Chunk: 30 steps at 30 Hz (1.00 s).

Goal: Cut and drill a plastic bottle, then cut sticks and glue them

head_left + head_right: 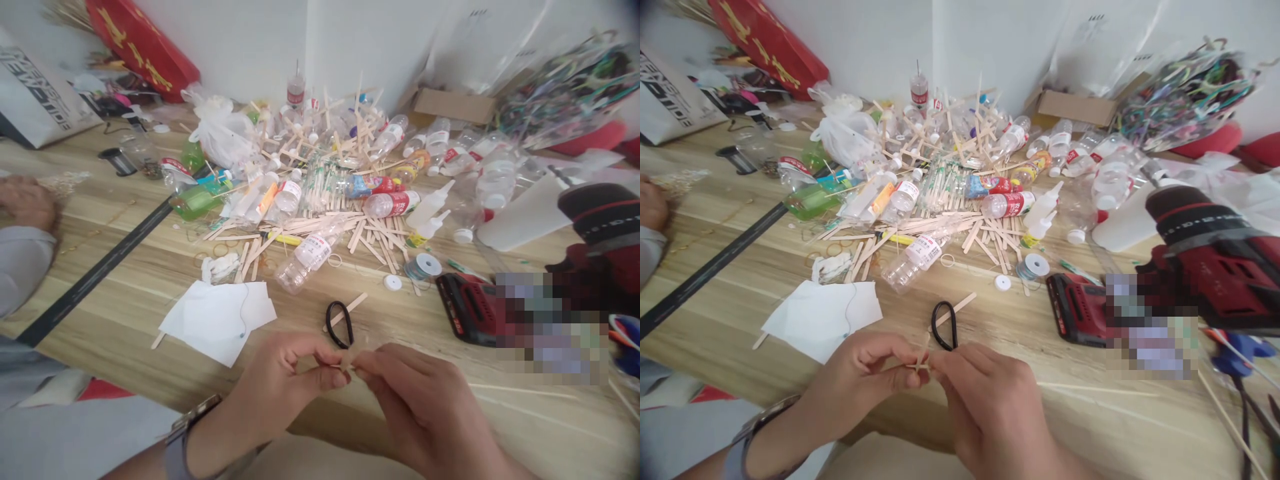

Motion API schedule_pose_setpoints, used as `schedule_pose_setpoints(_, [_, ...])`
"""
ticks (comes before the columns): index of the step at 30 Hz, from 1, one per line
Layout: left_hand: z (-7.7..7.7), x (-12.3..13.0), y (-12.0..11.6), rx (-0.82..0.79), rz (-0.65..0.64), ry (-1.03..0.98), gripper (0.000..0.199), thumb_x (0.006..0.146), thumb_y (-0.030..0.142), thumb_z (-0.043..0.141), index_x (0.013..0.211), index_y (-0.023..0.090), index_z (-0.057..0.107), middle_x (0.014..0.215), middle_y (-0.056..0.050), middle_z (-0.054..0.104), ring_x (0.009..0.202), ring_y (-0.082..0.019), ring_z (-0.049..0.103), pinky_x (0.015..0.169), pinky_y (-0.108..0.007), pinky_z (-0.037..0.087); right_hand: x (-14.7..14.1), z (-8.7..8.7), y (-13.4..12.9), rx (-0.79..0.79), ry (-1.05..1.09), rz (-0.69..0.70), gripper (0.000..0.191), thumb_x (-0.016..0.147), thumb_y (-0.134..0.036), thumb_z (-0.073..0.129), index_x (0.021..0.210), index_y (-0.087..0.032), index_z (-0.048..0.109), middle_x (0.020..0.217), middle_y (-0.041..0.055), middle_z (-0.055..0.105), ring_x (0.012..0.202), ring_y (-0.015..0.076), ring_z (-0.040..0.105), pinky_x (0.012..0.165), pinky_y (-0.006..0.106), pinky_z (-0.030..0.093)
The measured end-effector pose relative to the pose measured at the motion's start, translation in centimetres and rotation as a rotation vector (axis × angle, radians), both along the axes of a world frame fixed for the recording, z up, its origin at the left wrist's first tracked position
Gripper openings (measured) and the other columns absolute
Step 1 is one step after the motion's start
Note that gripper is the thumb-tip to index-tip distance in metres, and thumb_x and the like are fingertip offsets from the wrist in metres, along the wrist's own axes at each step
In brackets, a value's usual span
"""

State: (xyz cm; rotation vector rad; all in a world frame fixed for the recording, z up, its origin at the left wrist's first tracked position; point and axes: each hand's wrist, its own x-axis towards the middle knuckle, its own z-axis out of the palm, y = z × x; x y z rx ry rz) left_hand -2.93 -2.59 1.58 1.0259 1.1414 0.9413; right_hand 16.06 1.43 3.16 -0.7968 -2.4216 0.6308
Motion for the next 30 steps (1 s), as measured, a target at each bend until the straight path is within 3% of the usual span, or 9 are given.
schedule_pose_setpoints(4, [0.7, -0.2, 0.3, 0.192, -0.079, 0.24, 0.013, 0.087, 0.023, 0.063, 0.078, 0.021, 0.072, 0.077, 0.001, 0.072, 0.075, -0.015, 0.064, 0.07, -0.024, 0.045, 0.0, 0.4, 0.1, -0.241, -0.015, -0.066, 0.031, 0.095, -0.022, 0.046, 0.064, -0.022, 0.049, 0.053, -0.0019, 0.05, 0.046, 0.0117, 0.046, 0.046, 0.023, 0.034])
schedule_pose_setpoints(9, [0.7, -0.4, 0.6, 0.253, -0.11, 0.315, 0.014, 0.09, 0.022, 0.06, 0.089, 0.024, 0.074, 0.085, 0.002, 0.075, 0.08, -0.014, 0.066, 0.074, -0.023, 0.046, -0.4, 0.4, 0.3, -0.484, 0.012, -0.107, 0.034, 0.095, -0.028, 0.046, 0.061, -0.022, 0.051, 0.051, -0.0027, 0.051, 0.045, 0.0108, 0.045, 0.041, 0.021, 0.03])
schedule_pose_setpoints(12, [0.8, -0.7, 0.9, 0.279, -0.076, 0.391, 0.016, 0.091, 0.03, 0.06, 0.101, 0.026, 0.072, 0.098, 0.001, 0.075, 0.094, -0.017, 0.066, 0.083, -0.026, 0.047, -0.5, 1.2, 1.0, -0.523, 0.045, -0.14, 0.03, 0.092, -0.027, 0.048, 0.063, -0.023, 0.054, 0.052, -0.0024, 0.053, 0.046, 0.0112, 0.047, 0.041, 0.021, 0.032])
schedule_pose_setpoints(15, [1.5, -1.0, 0.9, 0.414, 0.207, 0.497, 0.037, 0.09, 0.036, 0.062, 0.126, 0.028, 0.059, 0.125, -0.003, 0.065, 0.12, -0.022, 0.055, 0.101, -0.034, 0.041, 0.1, 3.9, 3.2, -0.529, 0.153, -0.166, 0.018, 0.09, -0.032, 0.054, 0.078, -0.025, 0.065, 0.062, 0.0001, 0.062, 0.055, 0.0139, 0.055, 0.048, 0.023, 0.04])
schedule_pose_setpoints(17, [2.3, -1.2, 0.7, 0.506, 0.414, 0.53, 0.041, 0.093, 0.035, 0.058, 0.133, 0.028, 0.052, 0.132, -0.005, 0.059, 0.122, -0.023, 0.053, 0.104, -0.037, 0.039, 0.5, 6.6, 5.1, -0.55, 0.308, -0.204, 0.012, 0.088, -0.036, 0.061, 0.086, -0.027, 0.068, 0.061, -0.001, 0.061, 0.051, 0.0124, 0.052, 0.046, 0.023, 0.039])
schedule_pose_setpoints(21, [4.0, -1.4, -0.1, 0.533, 0.428, 0.576, 0.024, 0.096, 0.032, 0.049, 0.116, 0.028, 0.062, 0.12, -0.004, 0.066, 0.112, -0.021, 0.06, 0.097, -0.035, 0.047, -0.8, 10.2, 7.4, -0.579, 0.735, -0.266, 0.014, 0.092, -0.024, 0.053, 0.082, -0.024, 0.063, 0.087, -0.0012, 0.067, 0.077, 0.0106, 0.062, 0.074, 0.026, 0.048])
schedule_pose_setpoints(23, [4.5, -1.4, -0.4, 0.538, 0.386, 0.612, 0.024, 0.096, 0.032, 0.048, 0.115, 0.028, 0.062, 0.124, -0.004, 0.065, 0.118, -0.022, 0.057, 0.099, -0.036, 0.046, -2.6, 9.7, 6.9, -0.663, 0.792, -0.245, 0.012, 0.092, -0.025, 0.051, 0.082, -0.025, 0.057, 0.091, -0.0026, 0.067, 0.092, 0.0122, 0.063, 0.083, 0.028, 0.047])
schedule_pose_setpoints(26, [4.9, -1.4, -0.4, 0.45, 0.329, 0.581, 0.031, 0.096, 0.036, 0.046, 0.122, 0.026, 0.059, 0.123, -0.006, 0.066, 0.115, -0.024, 0.06, 0.096, -0.038, 0.048, -5.6, 6.8, 4.9, -0.895, 0.804, -0.153, 0.014, 0.09, -0.035, 0.052, 0.081, -0.025, 0.049, 0.097, -0.0011, 0.069, 0.099, 0.0176, 0.063, 0.082, 0.032, 0.049])
schedule_pose_setpoints(30, [5.3, -1.5, 1.6, 0.164, 0.091, 0.238, 0.027, 0.096, 0.035, 0.043, 0.105, 0.019, 0.063, 0.08, -0.002, 0.07, 0.076, -0.017, 0.067, 0.072, -0.03, 0.052, -8.4, 3.7, 4.8, -1.057, 0.813, -0.175, 0.022, 0.085, -0.044, 0.062, 0.088, -0.025, 0.052, 0.116, 0.0009, 0.061, 0.082, 0.0156, 0.059, 0.06, 0.026, 0.047])
